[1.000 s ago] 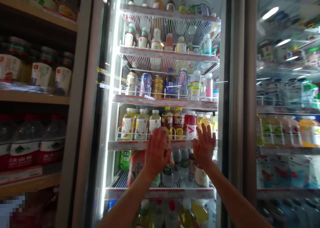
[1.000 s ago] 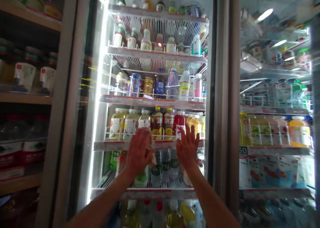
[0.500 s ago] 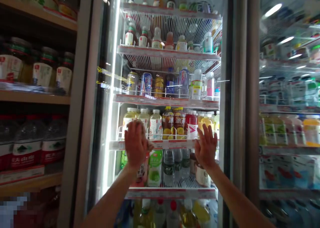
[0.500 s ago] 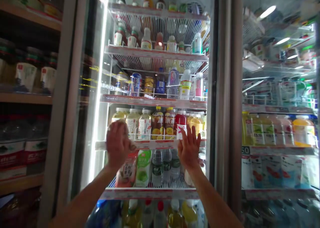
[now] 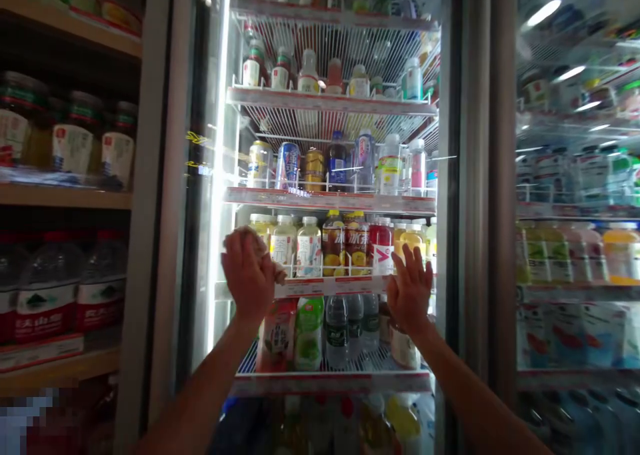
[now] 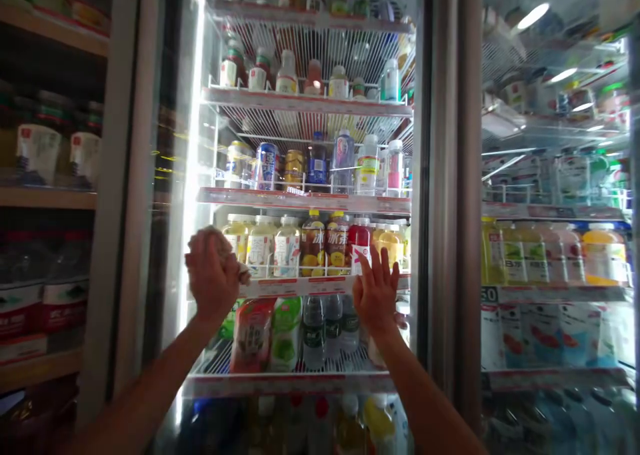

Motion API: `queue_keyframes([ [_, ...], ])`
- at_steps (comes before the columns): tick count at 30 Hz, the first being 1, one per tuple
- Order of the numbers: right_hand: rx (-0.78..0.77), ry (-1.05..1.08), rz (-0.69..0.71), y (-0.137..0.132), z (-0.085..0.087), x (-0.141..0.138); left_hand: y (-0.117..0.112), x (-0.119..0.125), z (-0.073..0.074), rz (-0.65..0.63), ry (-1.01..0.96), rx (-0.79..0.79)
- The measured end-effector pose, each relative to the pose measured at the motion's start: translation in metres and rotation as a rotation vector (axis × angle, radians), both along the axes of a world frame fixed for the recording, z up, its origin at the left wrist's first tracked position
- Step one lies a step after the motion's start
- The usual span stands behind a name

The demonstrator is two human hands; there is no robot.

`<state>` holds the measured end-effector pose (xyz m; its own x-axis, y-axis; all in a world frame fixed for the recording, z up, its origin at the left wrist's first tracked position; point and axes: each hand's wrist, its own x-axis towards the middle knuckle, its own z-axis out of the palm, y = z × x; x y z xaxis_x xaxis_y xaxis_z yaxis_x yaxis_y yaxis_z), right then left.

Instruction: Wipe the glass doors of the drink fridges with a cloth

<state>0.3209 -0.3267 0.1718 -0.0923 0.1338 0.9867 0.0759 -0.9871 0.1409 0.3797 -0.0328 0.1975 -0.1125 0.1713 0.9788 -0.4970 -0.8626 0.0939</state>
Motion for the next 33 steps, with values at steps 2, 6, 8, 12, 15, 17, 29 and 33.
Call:
queue_keyframes([
  [2, 0.002, 0.01, 0.0, 0.0, 0.0, -0.001, -0.039, -0.011, -0.009, -0.042, -0.049, 0.221],
  [6, -0.021, 0.02, 0.009, -0.003, 0.001, -0.004, -0.086, -0.022, -0.025, -0.079, -0.181, 0.683],
  [8, -0.04, 0.031, 0.016, -0.005, 0.0, -0.005, -0.068, -0.017, -0.019, -0.054, -0.19, 0.67],
  [12, -0.034, 0.033, 0.012, -0.005, -0.001, -0.003, -0.001, 0.002, 0.008, -0.013, -0.104, 0.244],
  [15, -0.015, 0.011, 0.007, -0.002, -0.001, -0.002, 0.005, 0.003, 0.015, -0.036, -0.038, 0.032],
  [17, -0.014, 0.004, 0.013, -0.002, -0.001, -0.002, -0.017, -0.004, 0.008, -0.055, -0.047, 0.119],
  [29, -0.025, 0.001, 0.012, -0.002, -0.002, -0.002, 0.012, 0.006, 0.023, -0.021, -0.029, -0.023],
  [33, -0.024, -0.001, 0.004, -0.002, -0.003, -0.001, -0.042, -0.008, 0.014, -0.034, -0.119, 0.362],
])
